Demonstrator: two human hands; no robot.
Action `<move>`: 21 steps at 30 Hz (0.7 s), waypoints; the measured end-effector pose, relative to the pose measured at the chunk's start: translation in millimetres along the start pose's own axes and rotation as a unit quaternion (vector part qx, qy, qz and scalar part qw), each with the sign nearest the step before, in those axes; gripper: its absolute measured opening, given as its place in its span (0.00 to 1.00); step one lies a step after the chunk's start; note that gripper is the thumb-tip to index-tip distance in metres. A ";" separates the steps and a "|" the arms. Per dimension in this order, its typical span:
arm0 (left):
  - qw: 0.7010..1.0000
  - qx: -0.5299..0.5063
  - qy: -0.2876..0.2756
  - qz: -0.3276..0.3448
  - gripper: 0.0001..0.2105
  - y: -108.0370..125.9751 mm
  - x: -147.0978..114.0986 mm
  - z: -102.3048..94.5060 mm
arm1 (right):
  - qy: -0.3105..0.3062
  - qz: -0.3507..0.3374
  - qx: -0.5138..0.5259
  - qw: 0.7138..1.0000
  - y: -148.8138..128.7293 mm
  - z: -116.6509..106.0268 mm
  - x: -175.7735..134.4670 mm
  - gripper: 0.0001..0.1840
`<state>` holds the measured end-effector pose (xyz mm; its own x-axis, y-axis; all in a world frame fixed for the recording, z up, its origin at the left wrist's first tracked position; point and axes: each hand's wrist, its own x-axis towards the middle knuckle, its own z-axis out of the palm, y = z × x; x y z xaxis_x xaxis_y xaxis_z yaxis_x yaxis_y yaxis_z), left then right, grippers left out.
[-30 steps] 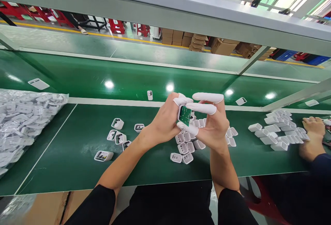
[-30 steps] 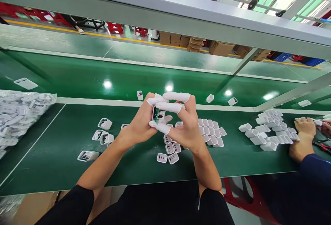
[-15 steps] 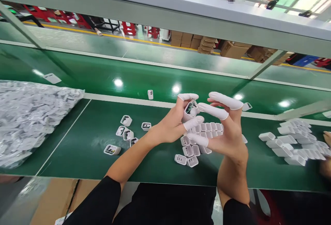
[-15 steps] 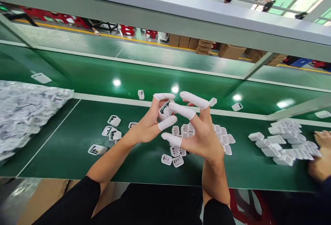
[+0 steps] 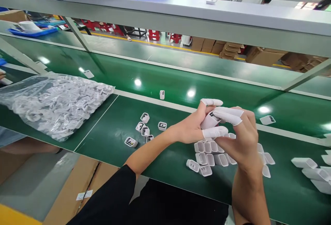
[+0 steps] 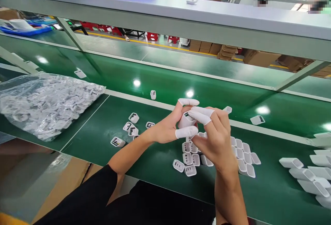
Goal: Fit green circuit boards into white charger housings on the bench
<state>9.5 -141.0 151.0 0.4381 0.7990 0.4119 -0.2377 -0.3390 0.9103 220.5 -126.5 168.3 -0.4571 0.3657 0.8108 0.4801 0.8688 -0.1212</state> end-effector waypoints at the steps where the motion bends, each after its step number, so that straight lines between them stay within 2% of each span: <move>1: 1.000 0.010 -0.005 0.015 0.41 1.0 -0.5 -3.6 | 0.008 0.005 0.004 1.000 0.3 -0.3 0.2 0.41; 4: 0.996 0.042 -0.031 0.068 0.45 3.0 0.5 -16.1 | 0.054 0.041 0.052 0.996 0.6 0.0 -0.3 0.37; 7: 0.992 0.034 -0.047 0.111 0.49 1.8 3.9 -21.0 | 0.098 0.101 0.175 0.974 -0.3 2.3 0.0 0.40; 9: 0.990 0.027 -0.017 0.140 0.46 -0.6 5.3 -16.8 | 0.110 0.127 0.258 0.952 -2.4 4.6 2.3 0.40; 12: 0.985 -0.001 0.052 0.163 0.36 -5.4 4.9 -4.9 | 0.117 0.138 0.319 0.930 -6.1 9.6 7.7 0.39; 15: 0.986 -0.063 0.080 0.130 0.31 -9.1 4.0 3.8 | 0.125 0.149 0.346 0.918 -7.7 17.0 10.1 0.39; 19: 0.990 -0.120 0.077 0.014 0.34 -8.9 5.1 6.4 | 0.133 0.189 0.379 0.896 -5.1 26.5 7.5 0.39; 21: 0.988 -0.127 0.090 -0.023 0.33 -7.8 5.7 6.8 | 0.131 0.208 0.376 0.893 -2.5 28.5 6.9 0.39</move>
<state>19.7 -137.1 146.6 0.2981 0.8938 0.3351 -0.4411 -0.1823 0.8787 194.8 -116.6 157.9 -0.1172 0.7035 0.7010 -0.1166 0.6912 -0.7132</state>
